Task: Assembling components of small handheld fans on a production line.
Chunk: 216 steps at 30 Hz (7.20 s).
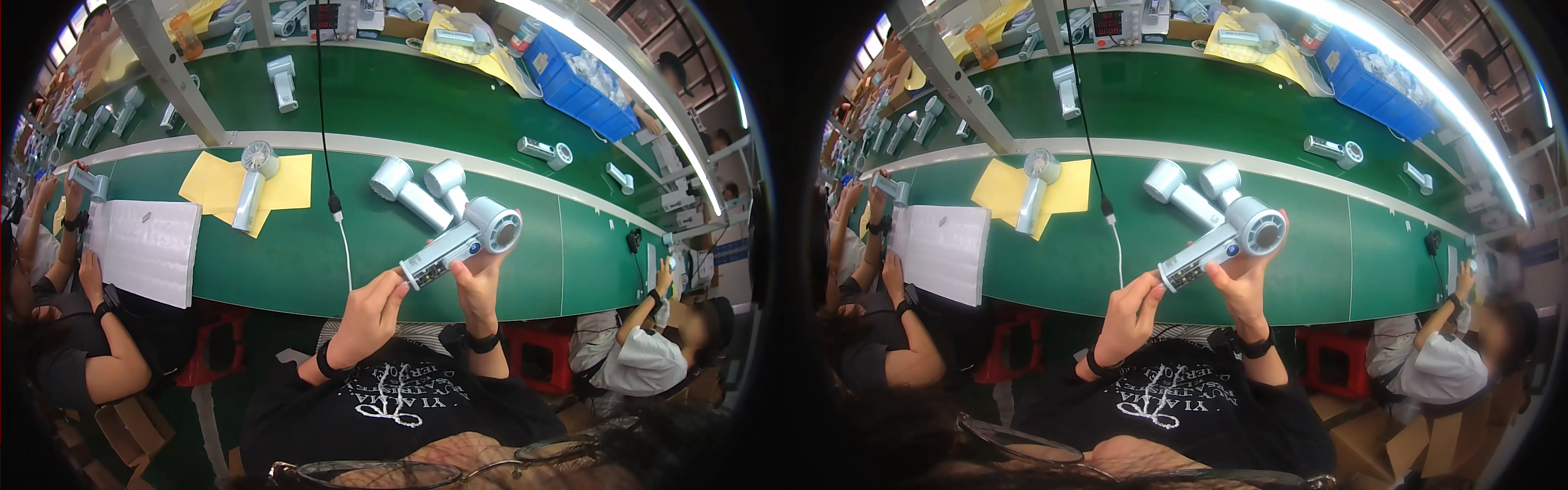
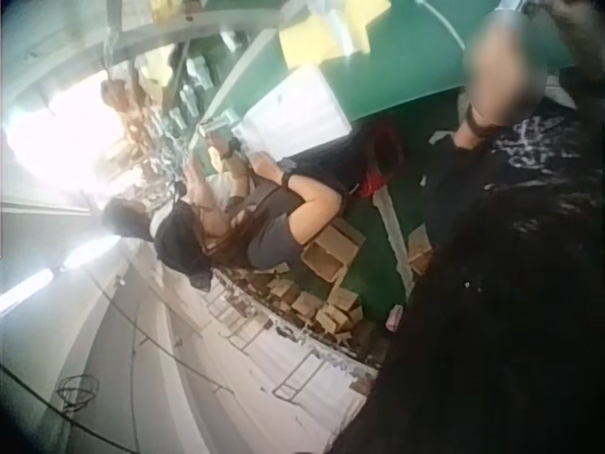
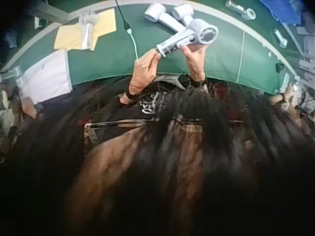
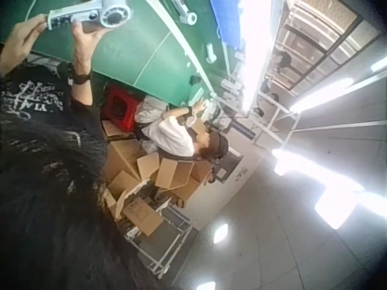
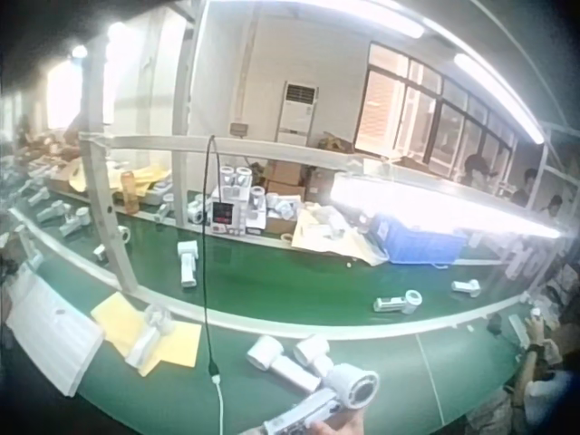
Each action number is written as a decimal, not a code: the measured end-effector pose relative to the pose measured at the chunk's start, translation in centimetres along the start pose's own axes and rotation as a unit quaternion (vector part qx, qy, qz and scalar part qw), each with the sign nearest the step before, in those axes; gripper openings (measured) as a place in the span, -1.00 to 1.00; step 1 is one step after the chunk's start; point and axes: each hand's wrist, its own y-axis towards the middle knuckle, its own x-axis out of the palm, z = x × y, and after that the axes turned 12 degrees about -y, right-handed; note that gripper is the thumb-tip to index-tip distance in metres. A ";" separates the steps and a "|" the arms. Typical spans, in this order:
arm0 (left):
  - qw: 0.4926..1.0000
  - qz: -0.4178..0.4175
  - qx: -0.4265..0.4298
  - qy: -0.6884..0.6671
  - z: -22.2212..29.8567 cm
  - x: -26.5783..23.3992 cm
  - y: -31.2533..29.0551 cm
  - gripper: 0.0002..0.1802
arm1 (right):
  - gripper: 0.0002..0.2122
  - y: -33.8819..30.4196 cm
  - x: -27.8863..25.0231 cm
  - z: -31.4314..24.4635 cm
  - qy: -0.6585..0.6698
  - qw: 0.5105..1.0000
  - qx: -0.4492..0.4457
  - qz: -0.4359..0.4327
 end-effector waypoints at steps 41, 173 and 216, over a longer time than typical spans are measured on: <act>0.989 -0.080 -0.054 -0.111 -2.2 -2.1 -0.5 -0.69 | -0.07 0.5 -4.5 -1.1 -0.350 0.853 -0.385 -0.043; 0.975 -0.016 -0.070 -0.208 -1.5 3.1 -0.2 -0.77 | -0.58 0.5 2.2 1.4 0.280 0.955 0.063 -0.077; 0.941 -0.032 -0.145 -0.304 -4.2 -0.6 -0.7 -0.80 | -0.05 1.0 -6.2 0.7 -0.252 0.921 0.026 -0.297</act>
